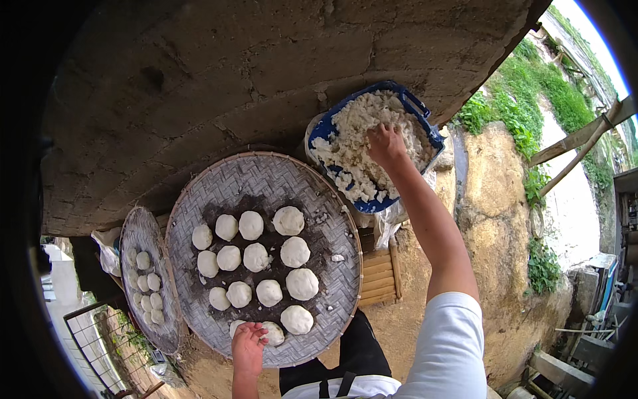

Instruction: The person repeatedly scoops dough from a blue container, rolls it into balls, and places them on two woven trays. The process continues throughout the clip with consistent hand motions and placement of finished dough balls.

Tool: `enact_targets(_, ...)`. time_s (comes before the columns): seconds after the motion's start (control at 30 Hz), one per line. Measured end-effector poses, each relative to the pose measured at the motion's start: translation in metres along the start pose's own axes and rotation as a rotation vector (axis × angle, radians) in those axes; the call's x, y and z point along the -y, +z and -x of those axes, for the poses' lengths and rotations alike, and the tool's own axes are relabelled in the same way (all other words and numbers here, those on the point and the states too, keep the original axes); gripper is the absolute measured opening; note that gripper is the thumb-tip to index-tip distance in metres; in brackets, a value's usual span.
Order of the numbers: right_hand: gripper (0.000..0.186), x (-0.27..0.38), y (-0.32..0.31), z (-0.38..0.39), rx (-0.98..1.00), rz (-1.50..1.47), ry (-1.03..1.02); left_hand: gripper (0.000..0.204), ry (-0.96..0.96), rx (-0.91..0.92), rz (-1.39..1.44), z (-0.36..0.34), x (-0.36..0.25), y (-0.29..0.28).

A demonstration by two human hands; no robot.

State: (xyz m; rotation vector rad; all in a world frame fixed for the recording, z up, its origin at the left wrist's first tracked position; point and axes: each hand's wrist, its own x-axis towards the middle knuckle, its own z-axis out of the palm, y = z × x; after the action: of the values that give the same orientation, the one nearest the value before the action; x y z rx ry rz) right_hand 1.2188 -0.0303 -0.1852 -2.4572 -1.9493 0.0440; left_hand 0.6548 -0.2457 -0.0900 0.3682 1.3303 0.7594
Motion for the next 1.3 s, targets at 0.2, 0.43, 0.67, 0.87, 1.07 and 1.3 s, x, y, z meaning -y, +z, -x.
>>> enact_targets(0.2,0.043,0.010,0.032,0.033,-0.124,0.221,-0.105,0.024,0.054,0.274,-0.007,-0.037,-0.008,0.099)
enact_targets(0.43,0.025,0.001,0.027,0.035,0.045,0.228,-0.251,0.023,0.009,0.634,-0.169,-0.101,-0.013,0.229)
enact_targets(0.67,0.054,-0.044,-0.045,0.014,-0.010,-0.555,-0.097,0.027,-0.056,0.542,-0.056,-0.175,0.000,0.335)
enact_targets(0.87,0.052,-0.040,-0.064,0.028,-0.045,-0.838,0.048,0.032,-0.278,0.409,0.354,-0.235,0.020,0.430)
enact_targets(1.07,0.045,-0.021,-0.073,0.041,0.131,-0.858,-0.241,0.029,-0.351,0.590,0.485,-0.271,0.030,0.448)
enact_targets(1.3,0.023,0.025,-0.016,-0.028,-0.122,-0.784,-0.415,0.021,-0.203,0.350,0.577,-0.243,0.018,0.374)
